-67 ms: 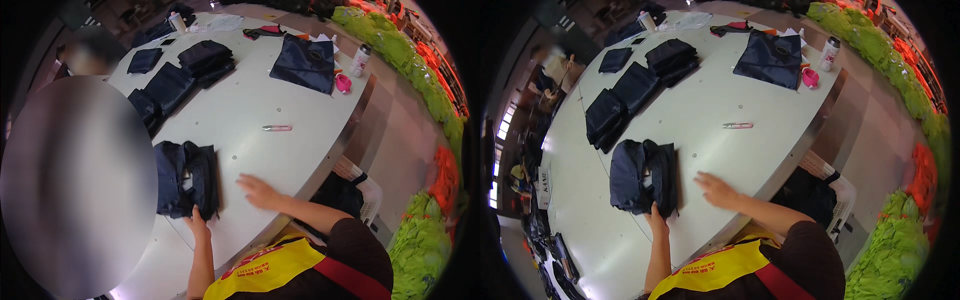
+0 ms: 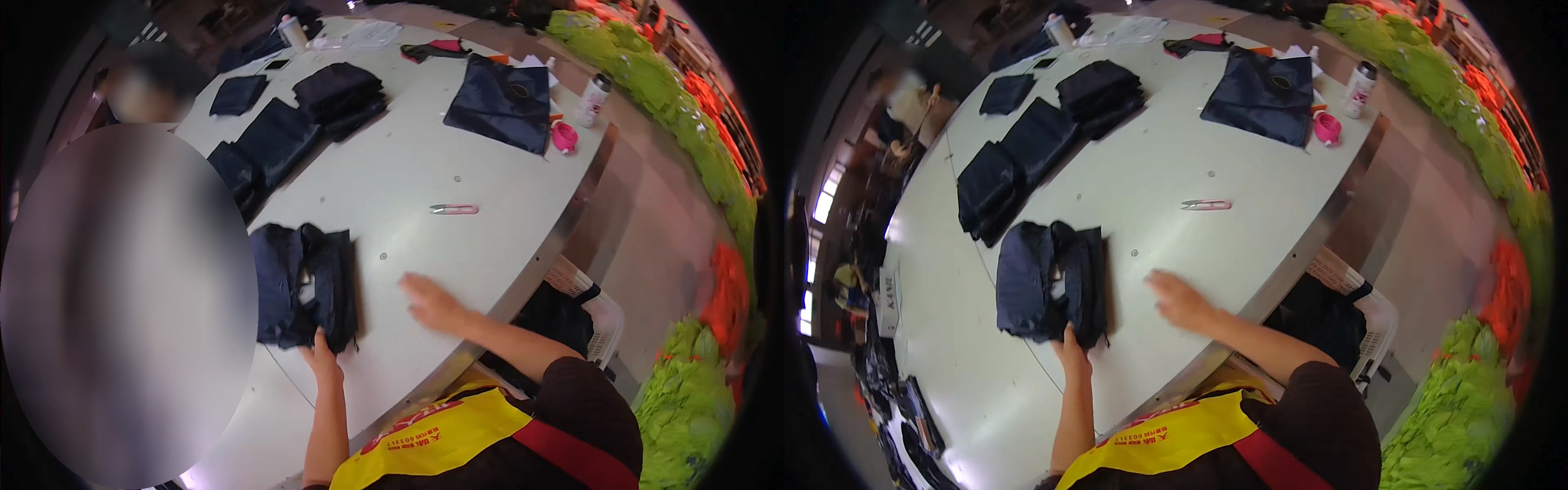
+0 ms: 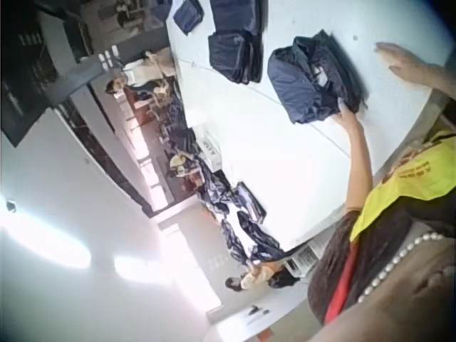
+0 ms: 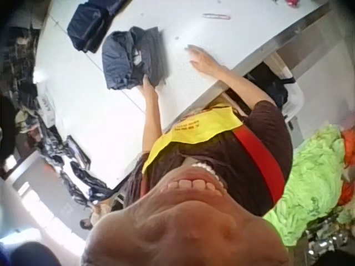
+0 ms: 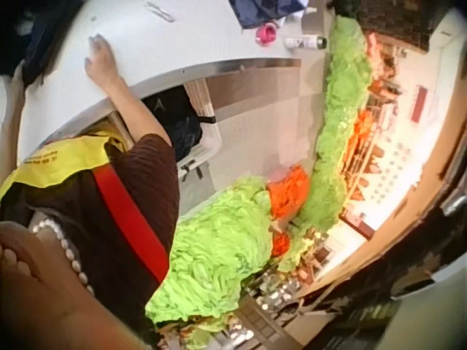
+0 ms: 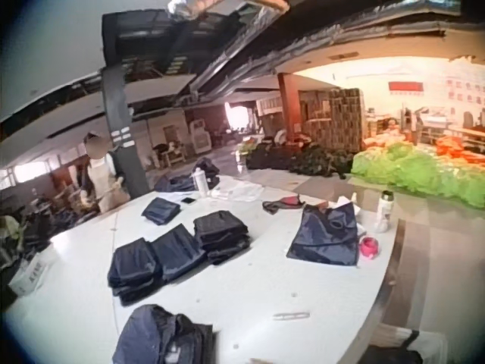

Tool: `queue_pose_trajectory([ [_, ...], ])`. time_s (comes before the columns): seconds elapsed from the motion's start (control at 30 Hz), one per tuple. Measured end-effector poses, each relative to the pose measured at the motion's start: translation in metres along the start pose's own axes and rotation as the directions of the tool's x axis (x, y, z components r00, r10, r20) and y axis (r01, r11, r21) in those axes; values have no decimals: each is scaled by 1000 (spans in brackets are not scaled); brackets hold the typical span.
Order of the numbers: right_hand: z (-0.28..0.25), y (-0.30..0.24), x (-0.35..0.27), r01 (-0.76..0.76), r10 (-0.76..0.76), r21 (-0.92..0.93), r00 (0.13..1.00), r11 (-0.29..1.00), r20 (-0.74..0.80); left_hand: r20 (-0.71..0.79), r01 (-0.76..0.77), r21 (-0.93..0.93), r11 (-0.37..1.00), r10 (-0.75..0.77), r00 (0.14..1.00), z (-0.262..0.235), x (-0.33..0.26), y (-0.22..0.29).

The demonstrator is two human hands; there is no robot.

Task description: The person folds a dark blue jacket on a white table, aligns edges, and uses a small metal tool to press or mark seams. The jacket is then folded into a compact rectangle and placed on the table with other folded items.

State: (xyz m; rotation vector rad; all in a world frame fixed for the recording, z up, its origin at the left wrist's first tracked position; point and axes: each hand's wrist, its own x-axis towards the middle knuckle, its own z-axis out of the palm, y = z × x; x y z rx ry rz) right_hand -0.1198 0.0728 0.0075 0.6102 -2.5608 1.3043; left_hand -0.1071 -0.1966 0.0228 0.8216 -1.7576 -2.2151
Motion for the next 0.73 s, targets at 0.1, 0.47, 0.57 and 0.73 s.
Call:
queue_pose_trajectory([
  [0.1,-31,36,8,-204,202,-5,972,979,-120,88,71,-54,996,-66,994,28,11,19],
  [0.47,-47,10,52,-280,222,163,928,946,299,103,-108,302,947,80,992,50,25,-9],
  [0.57,-111,-82,132,-112,-2,352,952,929,307,181,-230,441,868,165,970,3,-11,-1],
  [0.73,-191,-197,187,503,-612,366,728,783,309,319,-270,421,866,137,938,-63,-61,35],
])
